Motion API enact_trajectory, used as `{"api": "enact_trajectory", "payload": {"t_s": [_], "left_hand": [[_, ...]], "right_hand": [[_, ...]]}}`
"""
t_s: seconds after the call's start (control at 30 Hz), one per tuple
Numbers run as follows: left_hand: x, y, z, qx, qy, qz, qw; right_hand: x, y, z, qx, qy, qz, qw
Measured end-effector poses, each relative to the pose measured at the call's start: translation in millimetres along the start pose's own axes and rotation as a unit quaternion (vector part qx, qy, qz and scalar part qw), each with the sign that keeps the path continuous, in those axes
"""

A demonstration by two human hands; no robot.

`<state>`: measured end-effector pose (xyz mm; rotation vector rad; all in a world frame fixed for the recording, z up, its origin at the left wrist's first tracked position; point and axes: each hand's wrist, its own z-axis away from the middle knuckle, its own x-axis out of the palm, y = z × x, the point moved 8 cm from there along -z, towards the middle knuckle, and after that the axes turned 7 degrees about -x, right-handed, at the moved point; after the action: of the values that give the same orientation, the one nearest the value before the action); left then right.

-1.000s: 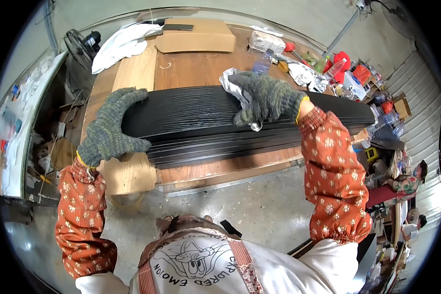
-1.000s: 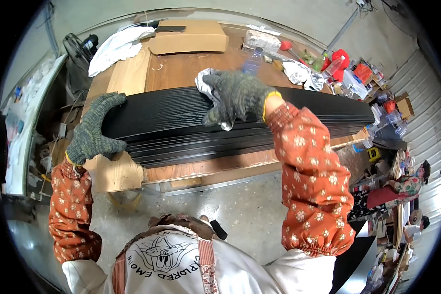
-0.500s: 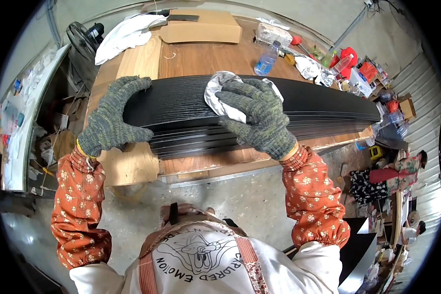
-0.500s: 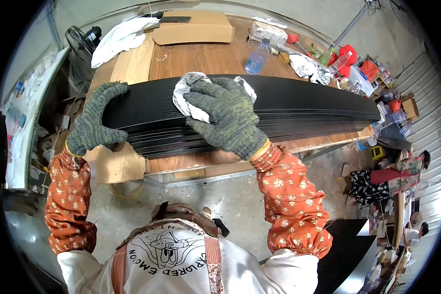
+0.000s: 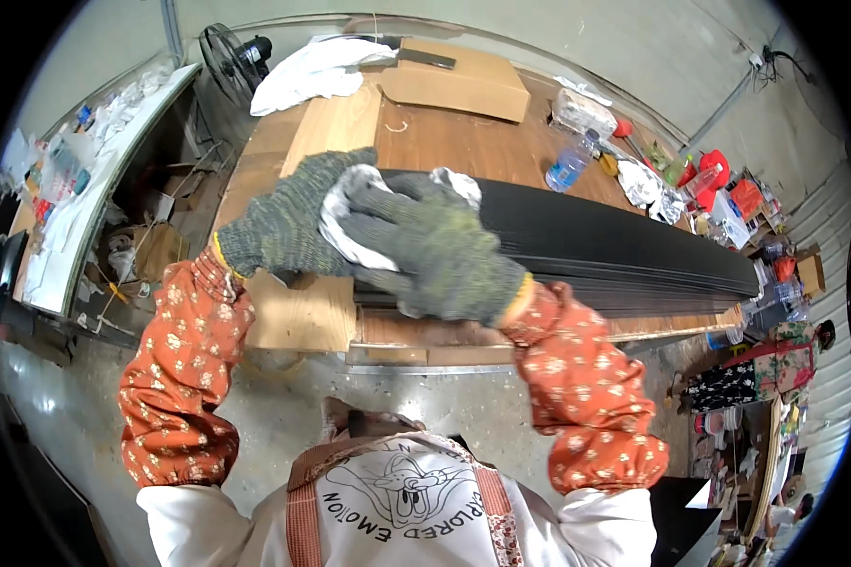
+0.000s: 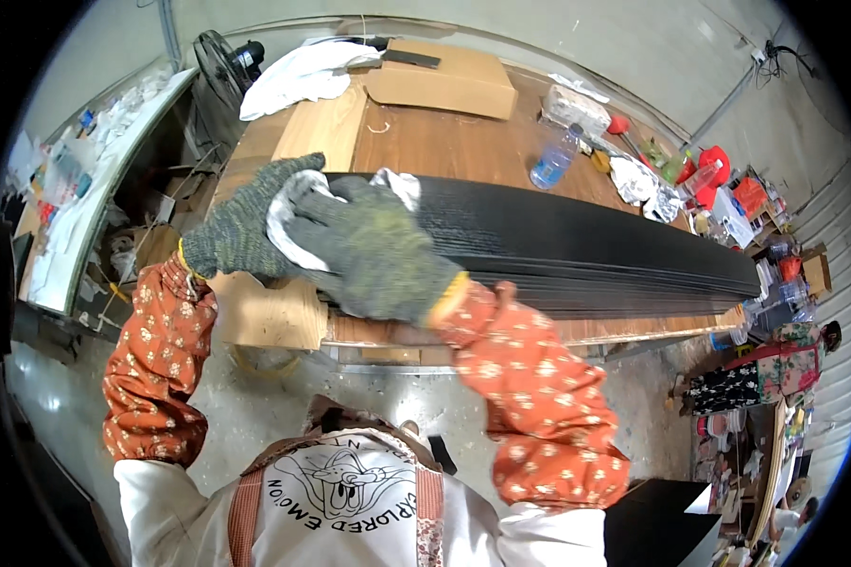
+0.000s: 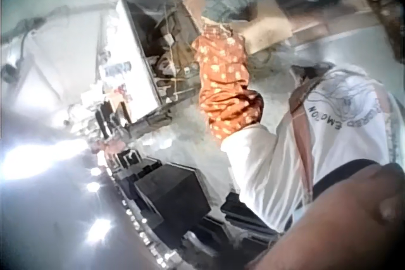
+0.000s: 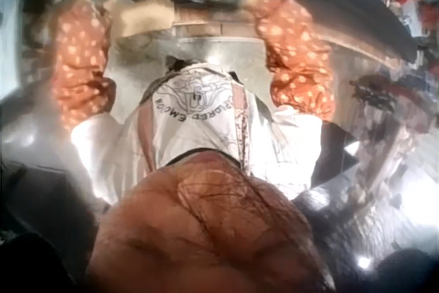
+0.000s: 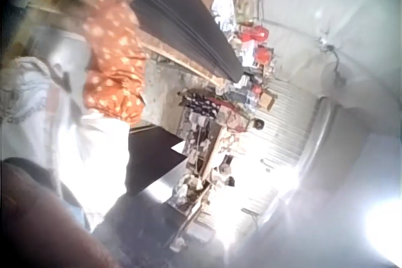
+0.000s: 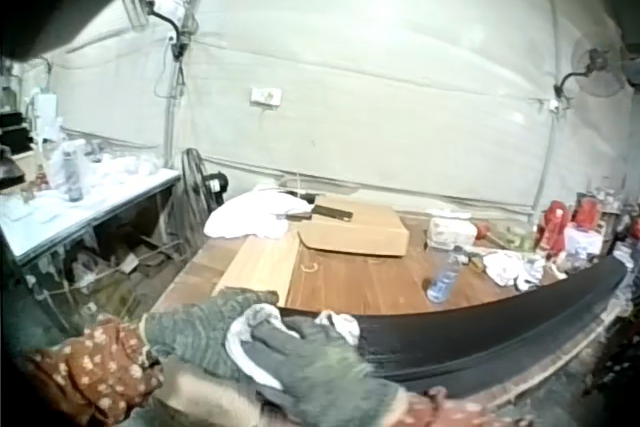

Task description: Cleaning and polishing black furniture planks using a sponge and cloth.

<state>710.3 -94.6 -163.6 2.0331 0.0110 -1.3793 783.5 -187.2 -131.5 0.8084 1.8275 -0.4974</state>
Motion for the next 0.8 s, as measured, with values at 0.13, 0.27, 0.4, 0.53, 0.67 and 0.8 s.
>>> {"api": "enact_trajectory", "payload": {"t_s": [0.13, 0.27, 0.4, 0.53, 0.67, 0.8], "left_hand": [[-11, -11, 20, -0.030, 0.034, 0.011, 0.999], [-10, -8, 17, -0.023, 0.039, 0.023, 0.999], [-8, -8, 13, -0.005, 0.046, 0.059, 0.997], [-10, -12, 17, 0.000, 0.059, 0.080, 0.995], [-14, -6, 19, -0.002, 0.088, 0.056, 0.995], [-16, -6, 21, -0.030, 0.078, 0.068, 0.994]], "right_hand": [[-25, 44, 43, 0.049, -0.032, -0.111, 0.992], [-26, 75, 53, 0.281, -0.070, -0.122, 0.949], [-3, 65, -4, 0.172, -0.066, -0.061, 0.981], [3, 71, -19, 0.153, -0.167, -0.172, 0.959], [-6, 70, -23, 0.245, -0.179, -0.118, 0.946], [4, 59, -41, 0.138, -0.105, -0.111, 0.979]]}}
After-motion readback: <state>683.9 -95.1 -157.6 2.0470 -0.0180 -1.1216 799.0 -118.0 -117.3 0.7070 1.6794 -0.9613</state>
